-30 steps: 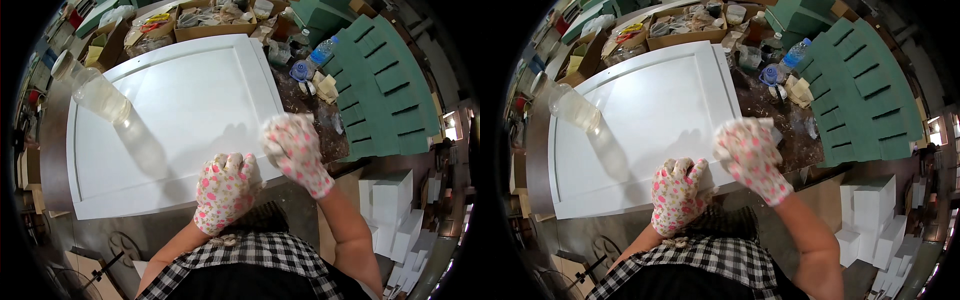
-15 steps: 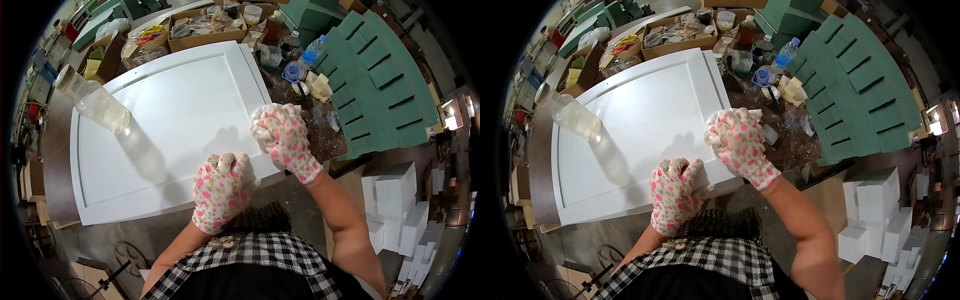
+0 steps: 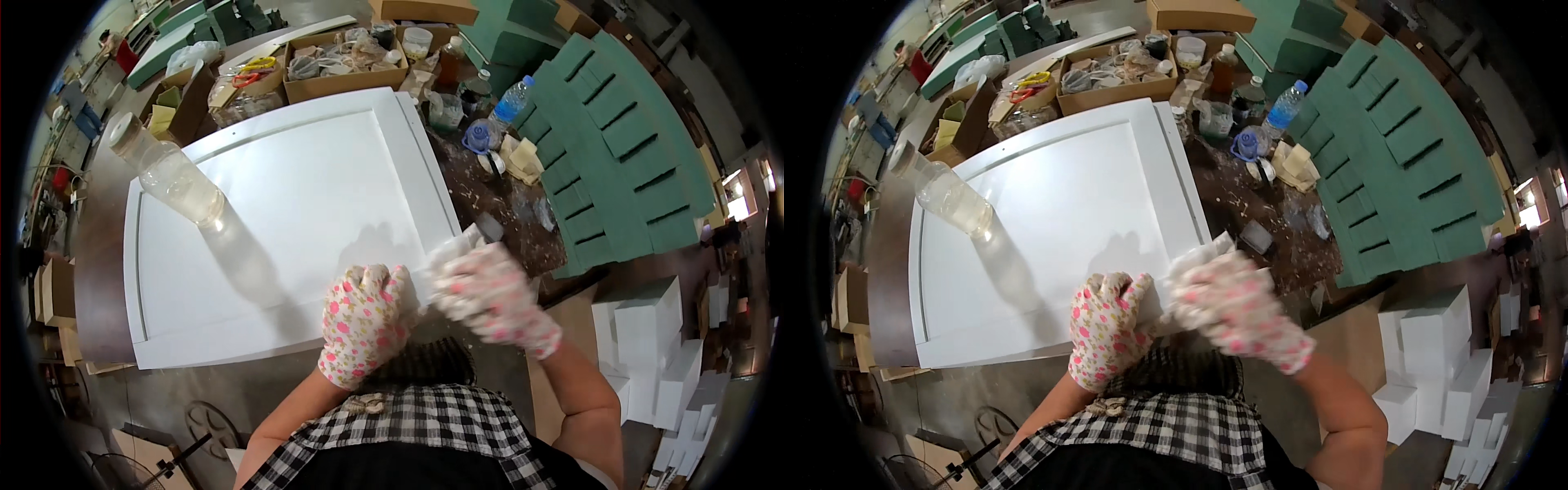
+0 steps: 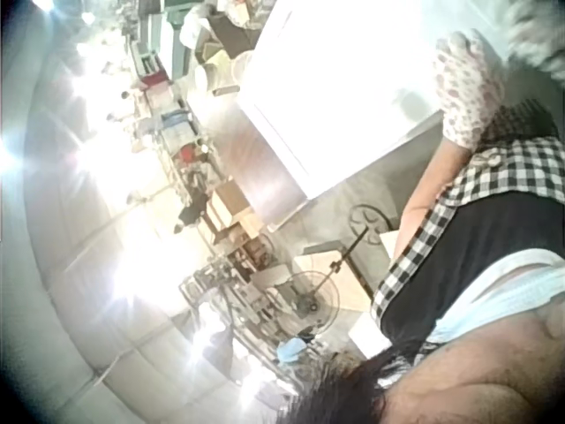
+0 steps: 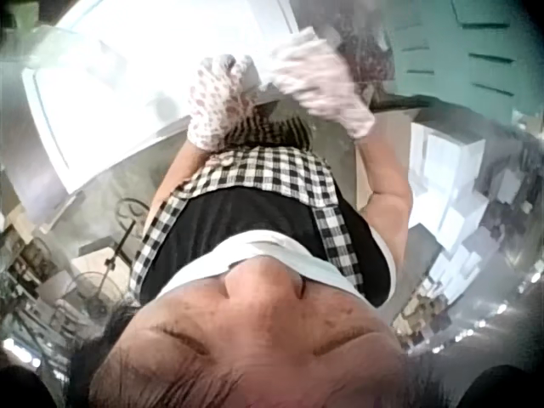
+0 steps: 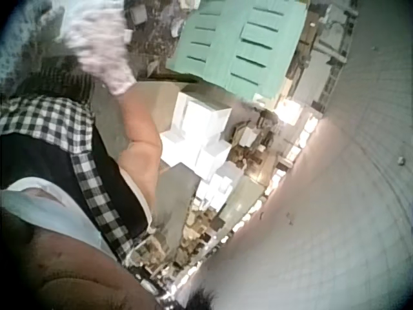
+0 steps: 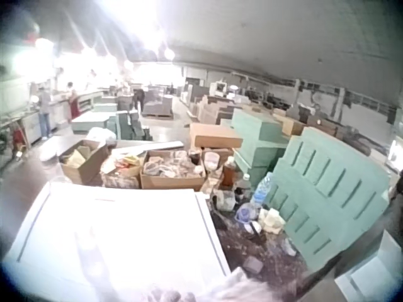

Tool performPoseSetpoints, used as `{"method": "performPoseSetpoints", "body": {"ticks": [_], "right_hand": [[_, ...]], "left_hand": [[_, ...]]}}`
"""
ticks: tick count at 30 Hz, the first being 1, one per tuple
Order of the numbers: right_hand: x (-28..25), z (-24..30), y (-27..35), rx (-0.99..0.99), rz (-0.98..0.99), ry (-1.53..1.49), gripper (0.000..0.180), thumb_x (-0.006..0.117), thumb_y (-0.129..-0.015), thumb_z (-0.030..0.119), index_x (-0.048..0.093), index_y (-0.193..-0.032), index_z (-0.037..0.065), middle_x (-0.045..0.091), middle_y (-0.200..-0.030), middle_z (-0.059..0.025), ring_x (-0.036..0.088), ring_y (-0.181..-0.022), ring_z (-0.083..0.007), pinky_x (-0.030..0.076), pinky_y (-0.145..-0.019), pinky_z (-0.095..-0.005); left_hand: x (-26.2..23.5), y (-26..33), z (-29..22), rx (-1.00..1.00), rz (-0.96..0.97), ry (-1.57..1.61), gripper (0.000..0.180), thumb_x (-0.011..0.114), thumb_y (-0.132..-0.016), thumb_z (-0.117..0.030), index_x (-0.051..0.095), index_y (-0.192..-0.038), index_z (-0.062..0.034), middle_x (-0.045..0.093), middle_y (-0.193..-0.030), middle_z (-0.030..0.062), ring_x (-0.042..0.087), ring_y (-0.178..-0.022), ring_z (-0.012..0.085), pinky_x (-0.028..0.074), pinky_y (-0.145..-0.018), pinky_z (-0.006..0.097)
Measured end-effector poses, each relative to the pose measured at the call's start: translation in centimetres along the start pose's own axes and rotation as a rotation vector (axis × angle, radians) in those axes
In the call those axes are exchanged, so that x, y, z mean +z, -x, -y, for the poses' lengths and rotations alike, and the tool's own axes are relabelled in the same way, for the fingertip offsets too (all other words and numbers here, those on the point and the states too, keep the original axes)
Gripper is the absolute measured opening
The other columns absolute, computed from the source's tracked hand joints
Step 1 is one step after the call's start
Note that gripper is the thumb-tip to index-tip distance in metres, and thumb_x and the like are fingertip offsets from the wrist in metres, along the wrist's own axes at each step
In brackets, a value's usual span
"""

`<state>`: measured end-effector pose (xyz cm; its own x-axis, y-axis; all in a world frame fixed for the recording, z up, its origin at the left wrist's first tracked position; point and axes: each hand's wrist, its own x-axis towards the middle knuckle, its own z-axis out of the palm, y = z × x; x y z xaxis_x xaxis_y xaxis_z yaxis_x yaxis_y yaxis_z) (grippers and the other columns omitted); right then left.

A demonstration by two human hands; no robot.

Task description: The person cleans white cabinet doors by scraping excess material from the edges with a tool and wiping the surfaces with a cloth and cleaning solution from a bottle.

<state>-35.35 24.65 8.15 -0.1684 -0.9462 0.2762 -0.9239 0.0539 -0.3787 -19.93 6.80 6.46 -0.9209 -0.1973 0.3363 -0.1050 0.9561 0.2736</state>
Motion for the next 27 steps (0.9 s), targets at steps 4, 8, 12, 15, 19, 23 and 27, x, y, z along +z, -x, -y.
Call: {"method": "performPoseSetpoints", "body": {"ticks": [4, 8, 12, 15, 19, 23, 27], "right_hand": [[4.0, -4.0, -6.0, -0.169, -0.047, 0.245, 0.033, 0.056, -0.084, 0.020, 0.064, -0.114, 0.012, 0.058, -0.125, -0.0117, 0.049, -0.122, -0.0312, 0.032, -0.107, -0.0510], [2.6, -8.4, -17.9, -0.167, -0.072, 0.598, 0.023, 0.046, -0.089, 0.017, 0.062, -0.104, 0.010, 0.058, -0.111, -0.0139, 0.054, -0.106, -0.0272, 0.042, -0.093, -0.0437], [4.7, -15.0, -22.9, 0.039, -0.387, 0.124, 0.019, 0.049, -0.088, 0.015, 0.062, -0.101, 0.011, 0.059, -0.102, -0.0113, 0.055, -0.100, -0.0256, 0.044, -0.084, -0.0434], [4.1, -12.7, -20.5, -0.249, -0.238, 0.681, 0.020, 0.055, -0.083, 0.014, 0.062, -0.101, 0.010, 0.060, -0.104, -0.0125, 0.056, -0.101, -0.0290, 0.044, -0.085, -0.0465], [4.7, -5.8, -10.1, -0.227, -0.179, 0.284, 0.034, 0.054, -0.082, 0.026, 0.063, -0.111, 0.011, 0.058, -0.111, -0.0188, 0.051, -0.110, -0.0352, 0.031, -0.099, -0.0591], [3.9, -2.4, 0.0, -0.108, -0.161, -0.052, 0.037, 0.060, -0.078, 0.025, 0.066, -0.113, 0.017, 0.058, -0.125, -0.0113, 0.047, -0.121, -0.0340, 0.025, -0.109, -0.0567], [0.7, -3.5, -0.2, 0.108, -0.114, -0.284, 0.035, 0.064, -0.071, 0.011, 0.070, -0.105, 0.015, 0.064, -0.115, -0.0046, 0.056, -0.113, -0.0253, 0.040, -0.103, -0.0455]], "left_hand": [[0.5, 0.2, -0.3, -0.029, 0.035, 0.048, 0.057, 0.078, -0.070, -0.038, 0.059, -0.115, -0.0099, 0.053, -0.099, 0.0069, 0.052, -0.089, 0.0261, 0.043, -0.073, 0.042], [0.2, 0.3, -0.5, -0.028, 0.006, 0.038, 0.059, 0.079, -0.069, -0.039, 0.059, -0.116, -0.0099, 0.053, -0.102, 0.0069, 0.053, -0.088, 0.0258, 0.044, -0.073, 0.041], [1.1, -0.8, -0.6, 0.003, -0.038, 0.045, 0.049, 0.071, -0.078, -0.040, 0.059, -0.112, -0.0078, 0.052, -0.101, 0.0078, 0.053, -0.088, 0.0242, 0.045, -0.070, 0.039], [0.9, -0.6, -0.4, 0.008, -0.076, 0.015, 0.048, 0.073, -0.076, -0.037, 0.060, -0.111, -0.0083, 0.054, -0.099, 0.0080, 0.053, -0.088, 0.0251, 0.044, -0.070, 0.040], [0.2, 0.0, 0.1, -0.071, -0.032, 0.003, 0.050, 0.075, -0.073, -0.037, 0.061, -0.112, -0.0087, 0.056, -0.099, 0.0082, 0.054, -0.091, 0.0267, 0.045, -0.074, 0.042], [0.5, -0.3, -0.5, -0.108, 0.034, 0.004, 0.054, 0.081, -0.066, -0.039, 0.065, -0.109, -0.0120, 0.057, -0.102, 0.0079, 0.053, -0.095, 0.0288, 0.043, -0.081, 0.044], [0.3, -0.8, -0.8, -0.107, 0.037, 0.017, 0.055, 0.081, -0.067, -0.039, 0.064, -0.111, -0.0102, 0.059, -0.105, 0.0083, 0.054, -0.095, 0.0282, 0.044, -0.082, 0.044]]}}
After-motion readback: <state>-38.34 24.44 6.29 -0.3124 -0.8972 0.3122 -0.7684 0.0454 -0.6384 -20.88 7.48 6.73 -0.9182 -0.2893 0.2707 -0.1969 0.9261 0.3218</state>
